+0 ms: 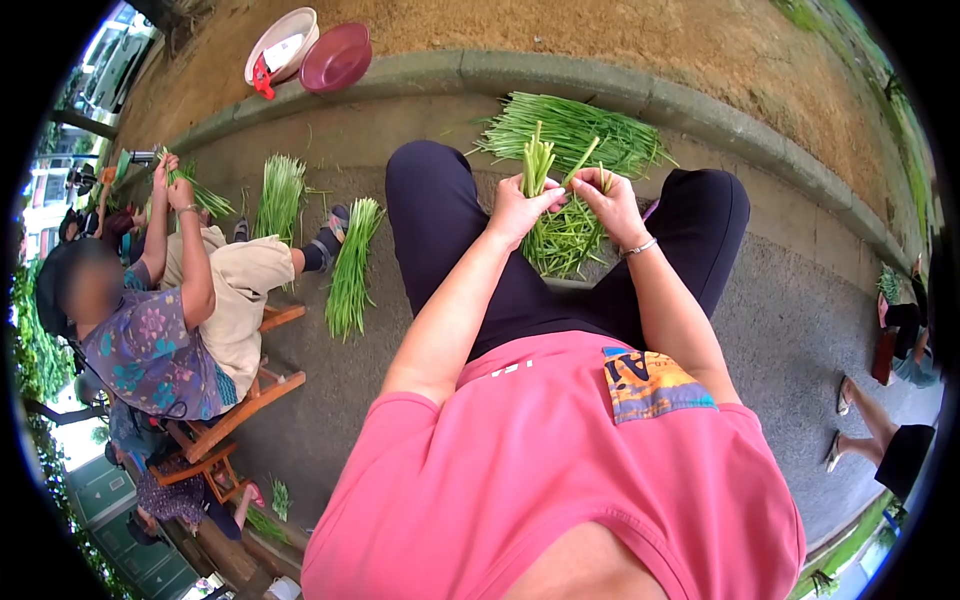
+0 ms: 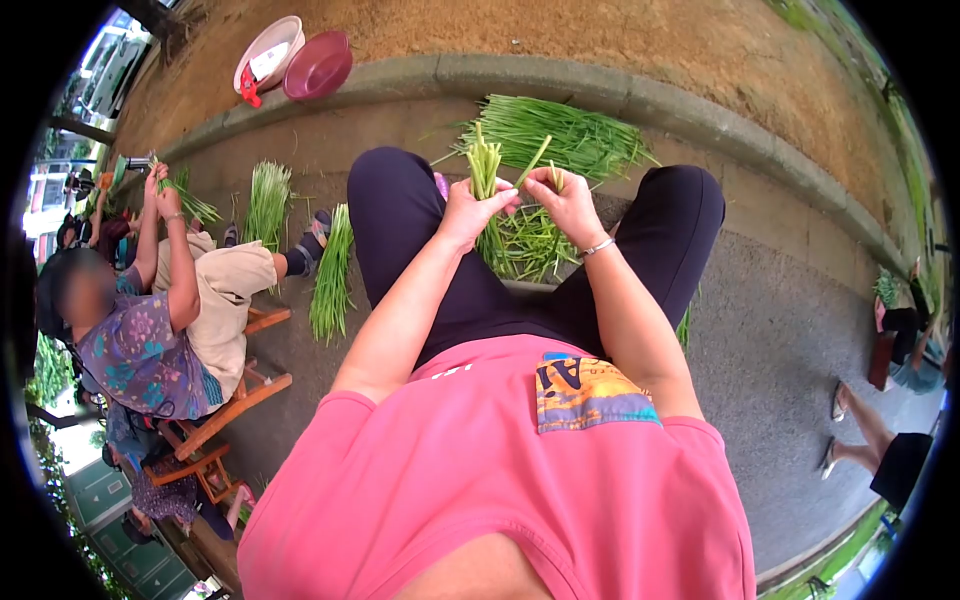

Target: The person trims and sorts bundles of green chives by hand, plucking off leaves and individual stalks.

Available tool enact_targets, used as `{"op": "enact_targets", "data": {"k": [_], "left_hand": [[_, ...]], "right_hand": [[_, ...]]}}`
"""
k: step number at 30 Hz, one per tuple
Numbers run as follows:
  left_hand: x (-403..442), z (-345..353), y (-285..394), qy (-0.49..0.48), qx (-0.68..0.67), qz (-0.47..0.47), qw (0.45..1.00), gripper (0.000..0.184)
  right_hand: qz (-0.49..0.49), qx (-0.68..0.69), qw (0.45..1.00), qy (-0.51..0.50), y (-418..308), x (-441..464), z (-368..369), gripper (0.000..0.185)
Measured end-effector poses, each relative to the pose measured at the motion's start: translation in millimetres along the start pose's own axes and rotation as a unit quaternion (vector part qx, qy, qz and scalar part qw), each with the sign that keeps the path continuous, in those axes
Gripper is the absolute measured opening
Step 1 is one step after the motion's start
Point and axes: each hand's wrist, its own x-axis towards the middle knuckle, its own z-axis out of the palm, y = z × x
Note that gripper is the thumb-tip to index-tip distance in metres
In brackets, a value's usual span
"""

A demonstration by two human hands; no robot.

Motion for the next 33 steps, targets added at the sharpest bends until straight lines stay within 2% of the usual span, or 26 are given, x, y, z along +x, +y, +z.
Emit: {"op": "enact_targets", "data": {"k": [2, 4, 8, 10, 12, 15, 20, 22, 26, 30, 33], "left_hand": [[0.6, 0.1, -0.1, 0.004, -0.013, 0.0, 1.0, 0.009], [0.3, 0.9, -0.2, 0.004, -0.019, 0.004, 1.0, 0.009], [-1.8, 2.8, 0.8, 0.002, -0.033, -0.012, 0.999, 0.01], [-1.9, 3.0, 0.8, -0.02, -0.057, -0.027, 0.998, 0.009], [-2.5, 1.6, 0.6, -0.022, -0.073, -0.023, 0.997, 0.01], [-1.0, -0.4, -0.5, -0.061, -0.086, -0.041, 0.994, 0.013], [0.0, 1.3, -6.8, -0.061, -0.059, -0.029, 0.996, 0.015], [-0.2, 1.3, -8.0, -0.048, -0.036, -0.026, 0.998, 0.014], [0.0, 0.0, -7.0, -0.06, -0.051, -0.026, 0.997, 0.01], [3.3, -5.2, -9.3, -0.008, -0.028, 0.007, 1.0, 0.009], [1.1, -5.1, -2.3, -0.03, 0.007, 0.012, 0.999, 0.017]], "right_hand": [[0.006, 0.021, 1.0, 0.003, -6.0, -0.7, 1.0, 0.011], [0.053, 0.125, 0.991, 0.004, -11.8, -1.3, 2.2, 0.014], [0.037, 0.219, 0.975, -0.004, -9.9, -0.7, 6.8, 0.014], [0.039, 0.212, 0.976, -0.009, -11.6, -0.6, 5.7, 0.012], [0.043, 0.084, 0.995, -0.024, -17.5, -3.0, 6.2, 0.009], [0.046, 0.085, 0.995, -0.014, -18.8, -3.8, 8.1, 0.007], [0.034, 0.053, 0.998, -0.001, -4.9, -0.8, 7.2, 0.011], [0.002, -0.007, 1.0, 0.013, -2.0, 0.2, 8.7, 0.015], [0.011, -0.01, 1.0, 0.025, -6.1, -1.9, 6.5, 0.018], [0.03, 0.119, 0.992, 0.043, -7.3, 4.1, -7.8, 0.02], [0.04, 0.128, 0.989, 0.06, -12.7, 2.5, -10.4, 0.019]]}}
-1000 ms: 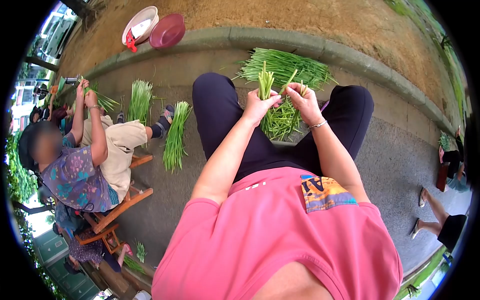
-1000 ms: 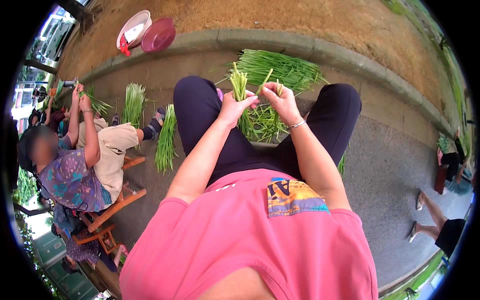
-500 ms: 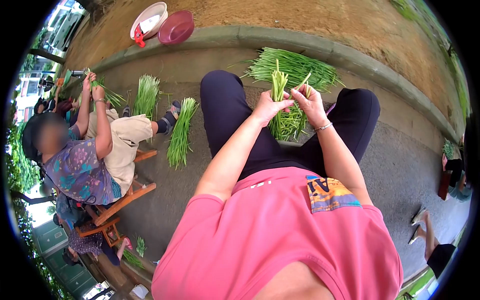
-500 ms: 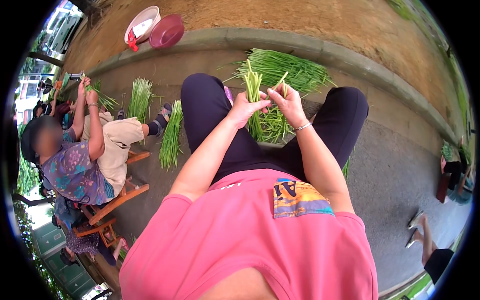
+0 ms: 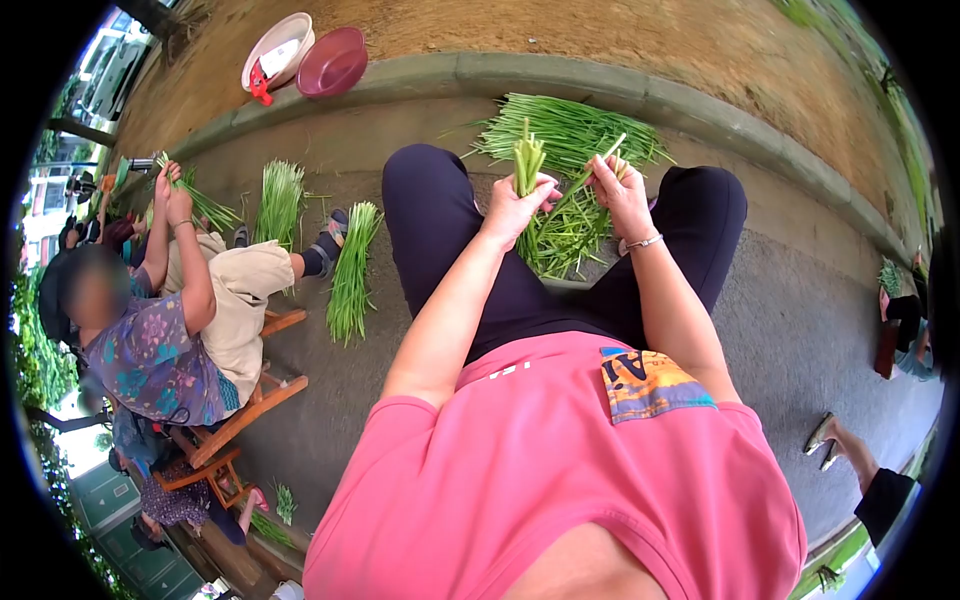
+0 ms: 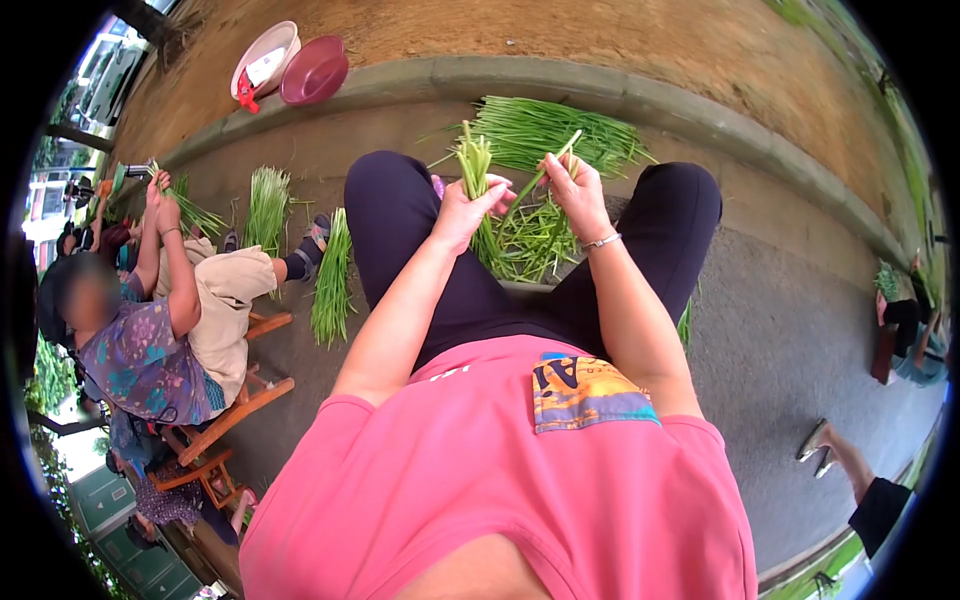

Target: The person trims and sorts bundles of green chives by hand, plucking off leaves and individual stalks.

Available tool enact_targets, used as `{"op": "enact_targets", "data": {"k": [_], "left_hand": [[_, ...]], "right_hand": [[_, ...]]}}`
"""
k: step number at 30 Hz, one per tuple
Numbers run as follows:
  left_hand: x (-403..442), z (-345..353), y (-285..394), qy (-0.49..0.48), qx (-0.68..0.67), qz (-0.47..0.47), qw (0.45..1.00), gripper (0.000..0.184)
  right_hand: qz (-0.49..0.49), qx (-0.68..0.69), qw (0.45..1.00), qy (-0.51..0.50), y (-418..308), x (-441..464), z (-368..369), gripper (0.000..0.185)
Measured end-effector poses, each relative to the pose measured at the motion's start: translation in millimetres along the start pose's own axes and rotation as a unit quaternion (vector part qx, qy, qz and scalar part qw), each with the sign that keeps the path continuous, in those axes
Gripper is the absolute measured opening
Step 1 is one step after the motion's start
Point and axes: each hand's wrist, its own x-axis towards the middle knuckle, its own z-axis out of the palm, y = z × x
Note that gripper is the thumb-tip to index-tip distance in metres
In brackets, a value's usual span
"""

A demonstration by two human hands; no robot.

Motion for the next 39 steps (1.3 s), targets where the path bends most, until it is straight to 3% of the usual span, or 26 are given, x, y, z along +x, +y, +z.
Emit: {"op": "enact_targets", "data": {"k": [4, 9, 14, 16, 17, 19, 21, 23, 27, 29, 31, 33, 39], "left_hand": [[-5.3, 15.1, 1.2, -0.035, -0.07, -0.012, 0.997, 0.02], [-4.3, 7.3, 4.2, -0.054, -0.028, -0.009, 0.998, 0.014], [-4.2, 6.5, 7.6, -0.017, -0.003, -0.013, 1.0, 0.013], [-4.5, 6.2, 7.1, -0.009, -0.004, -0.013, 1.0, 0.012], [-3.7, 5.3, 5.8, -0.007, -0.008, -0.011, 1.0, 0.011], [-2.5, 4.7, 4.8, -0.007, -0.013, -0.009, 1.0, 0.01], [-2.3, 3.7, 5.2, -0.029, -0.035, -0.016, 0.999, 0.011], [-2.5, 2.4, 5.3, -0.046, -0.03, -0.012, 0.998, 0.011], [-4.2, 5.1, 1.6, -0.086, -0.026, -0.019, 0.996, 0.014], [-6.0, 7.5, 3.2, -0.097, -0.039, -0.027, 0.994, 0.014], [-5.9, 8.0, 2.8, -0.107, -0.052, -0.035, 0.992, 0.015], [-3.8, 6.9, 0.8, -0.073, -0.013, -0.027, 0.997, 0.017], [-0.9, -0.2, -0.7, -0.058, -0.061, -0.011, 0.996, 0.014]], "right_hand": [[-0.006, -0.032, 0.998, -0.048, 4.5, -2.0, 4.6, 0.018], [-0.003, -0.008, 0.997, -0.083, -5.3, -4.5, 8.7, 0.022], [0.015, -0.018, 0.999, -0.042, 6.6, 2.9, -2.5, 0.019], [0.057, -0.144, 0.988, 0.03, 10.0, 5.0, -6.1, 0.016], [0.056, -0.144, 0.988, 0.03, 10.7, 5.1, -4.6, 0.016], [-0.072, -0.101, 0.992, 0.015, 10.5, 2.5, 2.7, 0.015], [-0.035, -0.089, 0.995, 0.014, 0.8, -1.0, 4.4, 0.019], [0.05, 0.076, 0.995, -0.03, -7.2, -2.1, 5.4, 0.021], [0.041, 0.172, 0.98, -0.091, -2.2, -0.8, 4.3, 0.02], [0.039, 0.153, 0.982, -0.105, -2.1, 0.0, 4.4, 0.021], [0.035, 0.143, 0.988, -0.054, -2.9, -0.3, 5.0, 0.022], [-0.032, 0.1, 0.994, 0.029, -3.2, 2.8, 5.8, 0.023], [-0.067, 0.107, 0.988, 0.087, -14.5, 8.3, -14.1, 0.021]]}}
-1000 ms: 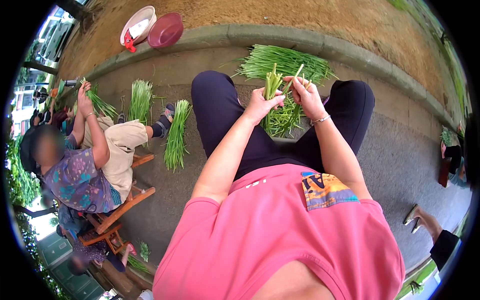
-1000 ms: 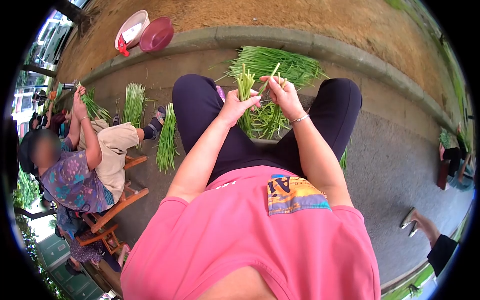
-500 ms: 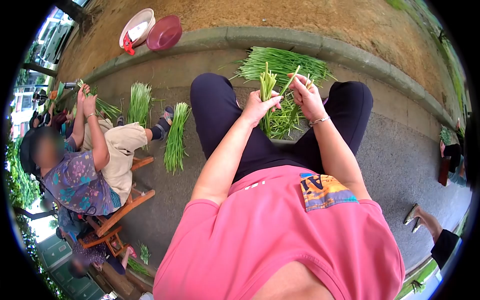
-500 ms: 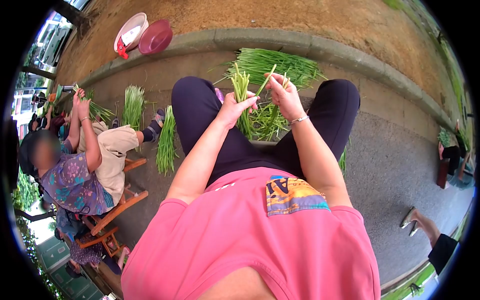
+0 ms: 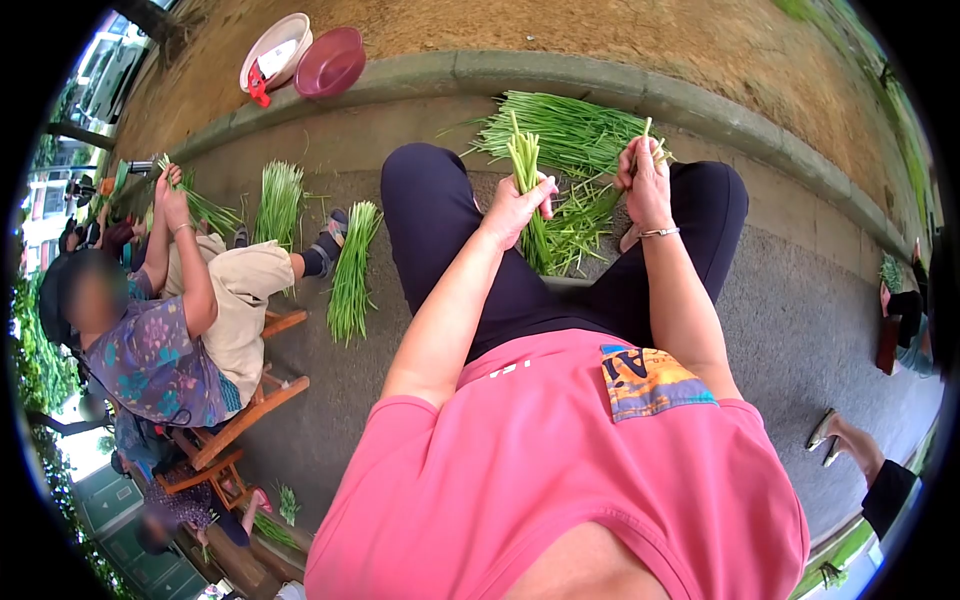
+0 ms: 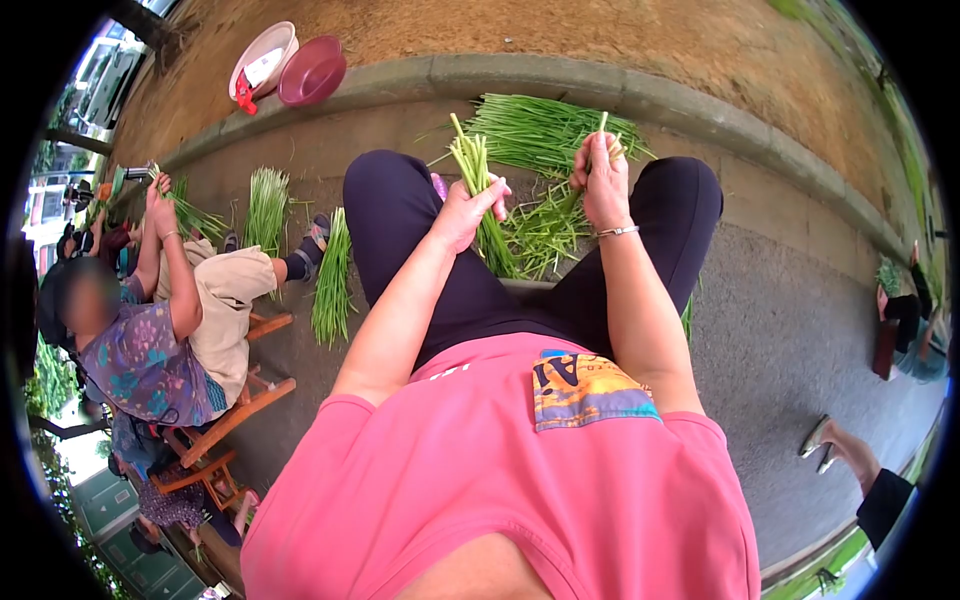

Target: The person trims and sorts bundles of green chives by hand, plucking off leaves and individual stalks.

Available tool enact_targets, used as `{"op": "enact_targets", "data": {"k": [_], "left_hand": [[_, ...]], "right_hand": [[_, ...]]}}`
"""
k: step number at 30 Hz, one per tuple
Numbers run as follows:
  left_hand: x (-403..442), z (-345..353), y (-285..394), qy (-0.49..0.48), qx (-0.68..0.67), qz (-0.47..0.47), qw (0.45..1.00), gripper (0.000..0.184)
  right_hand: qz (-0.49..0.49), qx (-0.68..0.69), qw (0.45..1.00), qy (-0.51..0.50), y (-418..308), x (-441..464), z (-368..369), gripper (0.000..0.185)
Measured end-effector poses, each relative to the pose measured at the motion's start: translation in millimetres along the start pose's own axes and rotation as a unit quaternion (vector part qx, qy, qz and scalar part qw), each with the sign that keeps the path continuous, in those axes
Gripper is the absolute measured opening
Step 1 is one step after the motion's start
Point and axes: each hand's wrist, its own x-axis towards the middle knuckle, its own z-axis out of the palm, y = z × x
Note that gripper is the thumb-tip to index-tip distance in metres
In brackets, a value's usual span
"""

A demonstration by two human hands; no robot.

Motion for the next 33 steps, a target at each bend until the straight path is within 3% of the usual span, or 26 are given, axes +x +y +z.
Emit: {"op": "enact_targets", "data": {"k": [4, 6, 9, 18, 20, 24, 25, 30, 33], "left_hand": [[-3.9, 2.4, 7.3, -0.025, -0.04, -0.042, 0.998, 0.007], [-5.4, 1.7, 8.7, -0.106, -0.055, -0.078, 0.99, 0.006], [-7.3, 8.4, 15.7, -0.114, -0.042, -0.119, 0.985, 0.012], [-3.7, 13.6, 14.5, -0.155, 0.003, -0.139, 0.978, 0.022], [-3.4, 19.3, 9.6, -0.124, 0.069, -0.048, 0.989, 0.023], [-2.0, 13.0, -1.8, -0.093, 0.184, -0.045, 0.977, 0.024], [-2.9, 16.4, -1.2, -0.087, 0.096, -0.089, 0.988, 0.02], [-1.4, 14.1, -2.7, -0.107, -0.001, -0.074, 0.992, 0.009], [-0.4, 10.8, -0.3, -0.116, -0.048, -0.066, 0.99, 0.005]], "right_hand": [[0.083, -0.109, 0.987, -0.088, 2.5, -14.8, 14.1, 0.015], [0.13, -0.11, 0.969, -0.181, -1.7, -22.4, 29.3, 0.019], [0.194, -0.055, 0.937, -0.286, -7.2, -31.9, 49.9, 0.026], [0.185, -0.171, 0.938, -0.239, -6.7, -27.7, 46.1, 0.012], [0.154, -0.177, 0.947, -0.218, -4.4, -24.9, 45.3, 0.011], [0.109, -0.161, 0.968, -0.155, -8.7, -19.3, 43.7, 0.011], [0.138, -0.148, 0.968, -0.15, -17.1, -20.1, 46.1, 0.014], [0.177, -0.031, 0.971, -0.161, -10.7, -13.6, 26.3, 0.022], [0.167, 0.04, 0.979, -0.113, -1.2, -10.9, 13.5, 0.022]]}}
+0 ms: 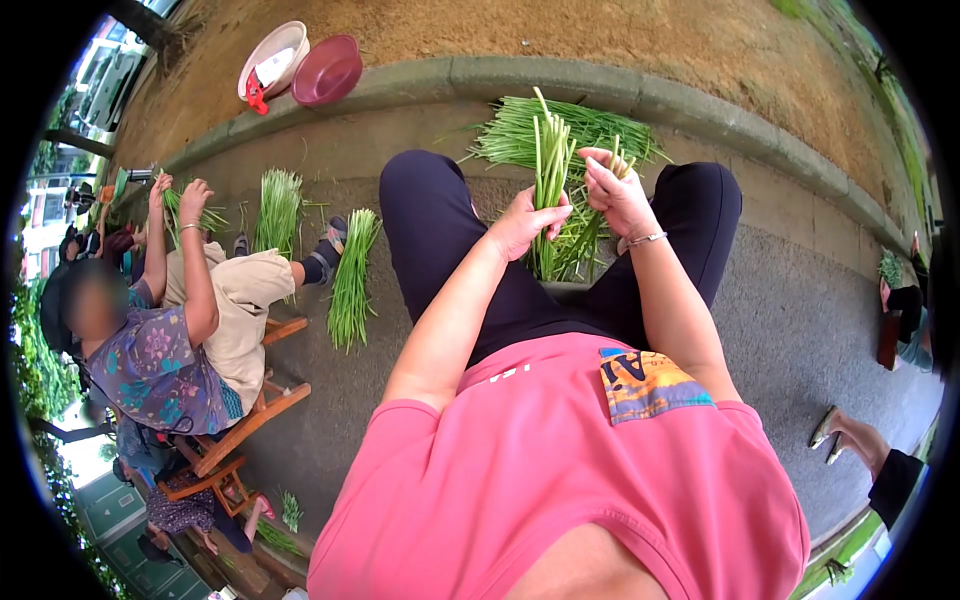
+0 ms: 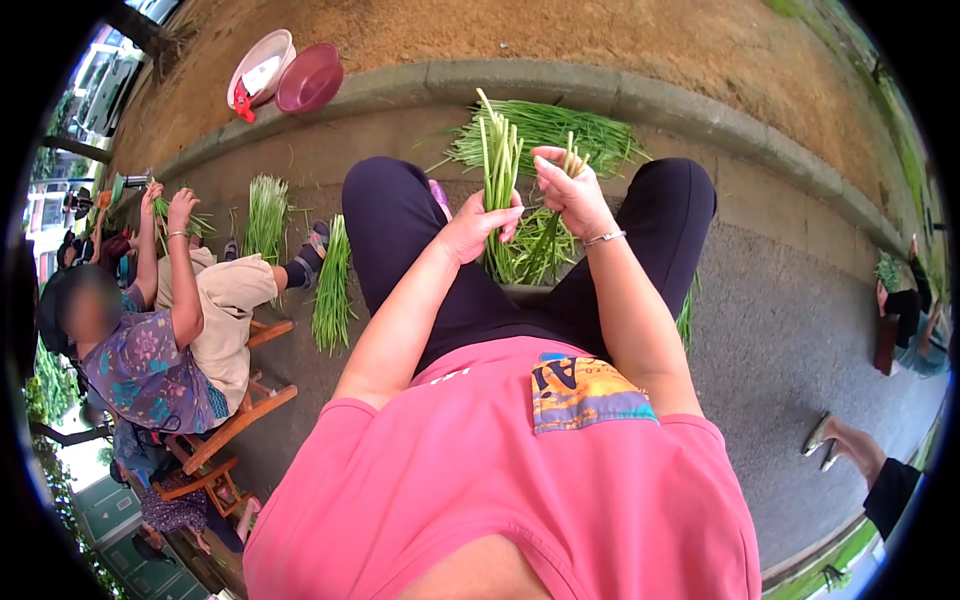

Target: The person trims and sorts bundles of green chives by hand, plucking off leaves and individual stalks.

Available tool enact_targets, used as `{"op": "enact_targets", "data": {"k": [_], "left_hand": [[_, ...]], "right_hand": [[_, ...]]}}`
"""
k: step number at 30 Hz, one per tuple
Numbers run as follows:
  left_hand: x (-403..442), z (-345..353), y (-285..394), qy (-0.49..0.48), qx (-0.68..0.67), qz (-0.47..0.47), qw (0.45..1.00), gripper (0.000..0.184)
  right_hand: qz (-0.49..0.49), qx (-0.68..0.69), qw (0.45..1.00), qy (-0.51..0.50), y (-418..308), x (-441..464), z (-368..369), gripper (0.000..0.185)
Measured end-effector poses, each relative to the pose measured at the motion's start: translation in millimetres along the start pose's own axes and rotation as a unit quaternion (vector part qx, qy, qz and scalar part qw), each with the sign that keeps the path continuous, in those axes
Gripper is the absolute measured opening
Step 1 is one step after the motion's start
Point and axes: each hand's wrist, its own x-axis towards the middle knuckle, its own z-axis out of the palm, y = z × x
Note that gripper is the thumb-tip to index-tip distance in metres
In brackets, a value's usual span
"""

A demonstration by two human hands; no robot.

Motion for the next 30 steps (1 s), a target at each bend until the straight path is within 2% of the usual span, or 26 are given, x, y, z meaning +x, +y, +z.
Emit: {"op": "enact_targets", "data": {"k": [8, 16, 19, 21, 23, 25, 30], "left_hand": [[-2.0, 2.6, 4.2, -0.032, -0.016, -0.041, 0.999, 0.014], [-1.5, -2.4, 2.6, -0.072, -0.034, -0.037, 0.996, 0.017], [-2.0, -1.1, 5.5, -0.057, -0.032, -0.032, 0.997, 0.019], [-1.1, -2.2, 3.7, -0.01, -0.048, -0.017, 0.999, 0.021], [-0.4, -1.8, 3.2, 0.008, -0.058, -0.012, 0.998, 0.02], [1.3, -4.0, 2.1, 0.018, -0.039, 0.013, 0.999, 0.02], [1.5, -6.8, -0.3, 0.03, -0.032, 0.029, 0.999, 0.015]], "right_hand": [[-0.085, -0.128, 0.988, 0.014, 8.1, 0.1, 10.3, 0.011], [-0.034, -0.08, 0.996, 0.011, 5.4, -1.4, 11.0, 0.01], [-0.009, -0.064, 0.998, 0.023, 4.1, 0.2, 8.5, 0.015], [0.006, -0.059, 0.998, -0.014, 6.1, 4.1, -3.1, 0.019], [0.002, -0.037, 0.999, -0.021, 10.5, 7.5, -10.2, 0.017], [-0.01, 0.021, 0.997, -0.069, 12.7, 8.3, -13.1, 0.014], [-0.006, 0.015, 0.999, -0.035, 7.4, 4.3, -5.0, 0.008]]}}
